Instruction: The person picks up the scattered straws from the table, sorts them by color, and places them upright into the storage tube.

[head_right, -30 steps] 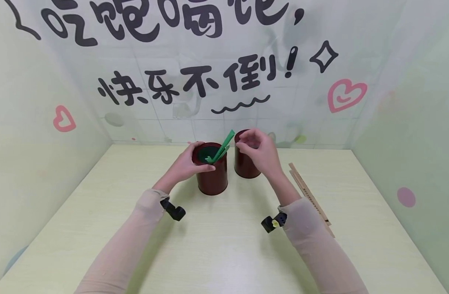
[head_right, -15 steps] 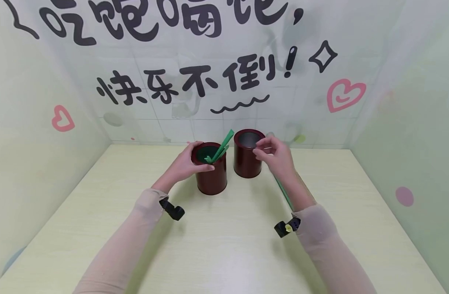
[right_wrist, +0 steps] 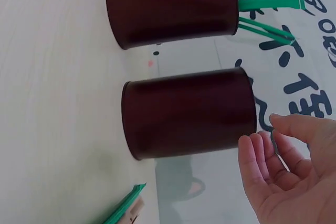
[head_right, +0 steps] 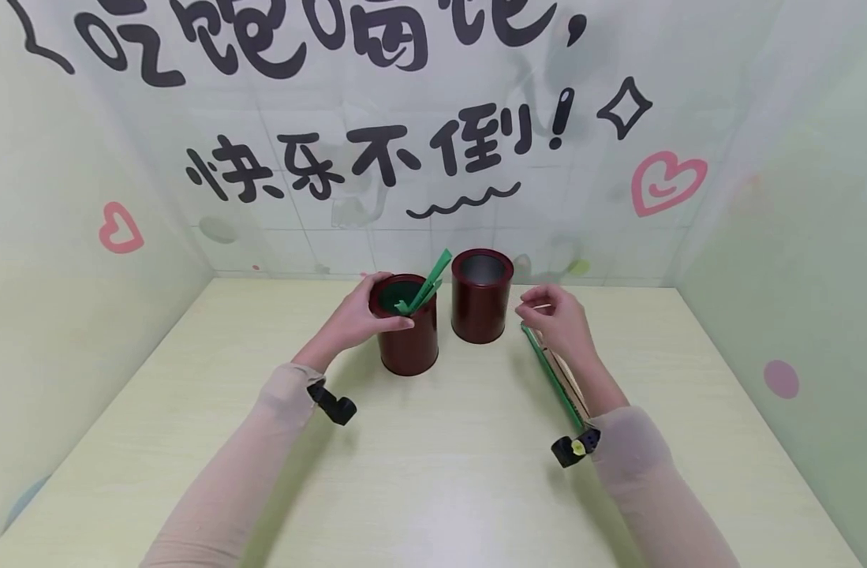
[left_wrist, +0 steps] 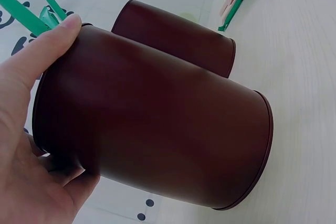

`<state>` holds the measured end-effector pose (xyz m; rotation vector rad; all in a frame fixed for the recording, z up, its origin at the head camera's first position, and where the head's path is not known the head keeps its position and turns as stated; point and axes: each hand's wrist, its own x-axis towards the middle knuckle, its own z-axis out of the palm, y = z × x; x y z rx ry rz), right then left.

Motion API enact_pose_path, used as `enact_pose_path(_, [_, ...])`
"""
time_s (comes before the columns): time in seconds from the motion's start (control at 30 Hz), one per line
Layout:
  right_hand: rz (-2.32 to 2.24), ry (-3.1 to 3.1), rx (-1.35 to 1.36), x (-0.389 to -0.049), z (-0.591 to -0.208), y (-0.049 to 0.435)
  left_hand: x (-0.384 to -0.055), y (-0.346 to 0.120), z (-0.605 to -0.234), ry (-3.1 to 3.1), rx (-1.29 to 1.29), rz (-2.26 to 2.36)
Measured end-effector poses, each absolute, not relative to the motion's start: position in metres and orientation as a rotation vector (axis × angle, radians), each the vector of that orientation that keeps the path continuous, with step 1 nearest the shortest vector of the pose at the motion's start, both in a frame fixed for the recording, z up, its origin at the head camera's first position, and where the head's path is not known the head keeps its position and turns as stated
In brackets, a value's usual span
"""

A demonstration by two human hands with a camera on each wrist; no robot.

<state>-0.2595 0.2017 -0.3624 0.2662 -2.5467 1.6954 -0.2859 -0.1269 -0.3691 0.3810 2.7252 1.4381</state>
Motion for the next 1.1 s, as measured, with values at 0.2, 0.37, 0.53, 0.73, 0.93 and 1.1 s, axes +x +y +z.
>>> enact_pose_path(0.2, [1.701,-2.615,0.196,-0.261,-0.371,0.213,-0.285,-0.127,-0.368,2.723,0.380,1.440])
enact_pose_path(0.37, [1.650,-2.705,0.150,-0.263,-0.378,0.219,-0.287,-0.128,-0.368,2.735,0.372,1.433])
enact_pose_path(0.53, [1.620,-2.784,0.136,-0.265,-0.384,0.224,-0.288,-0.129,-0.369,2.746,0.380,1.422])
enact_pose_path(0.73, [1.605,-2.904,0.080,-0.268,-0.390,0.229,-0.287,-0.128,-0.369,2.741,0.375,1.427])
enact_pose_path(0.93, [1.533,-3.036,0.105,-0.267,-0.396,0.234,-0.287,-0.128,-0.369,2.733,0.369,1.434])
enact_pose_path(1.1, [1.416,-3.150,0.108,-0.264,-0.398,0.238,-0.287,-0.128,-0.369,2.735,0.371,1.437])
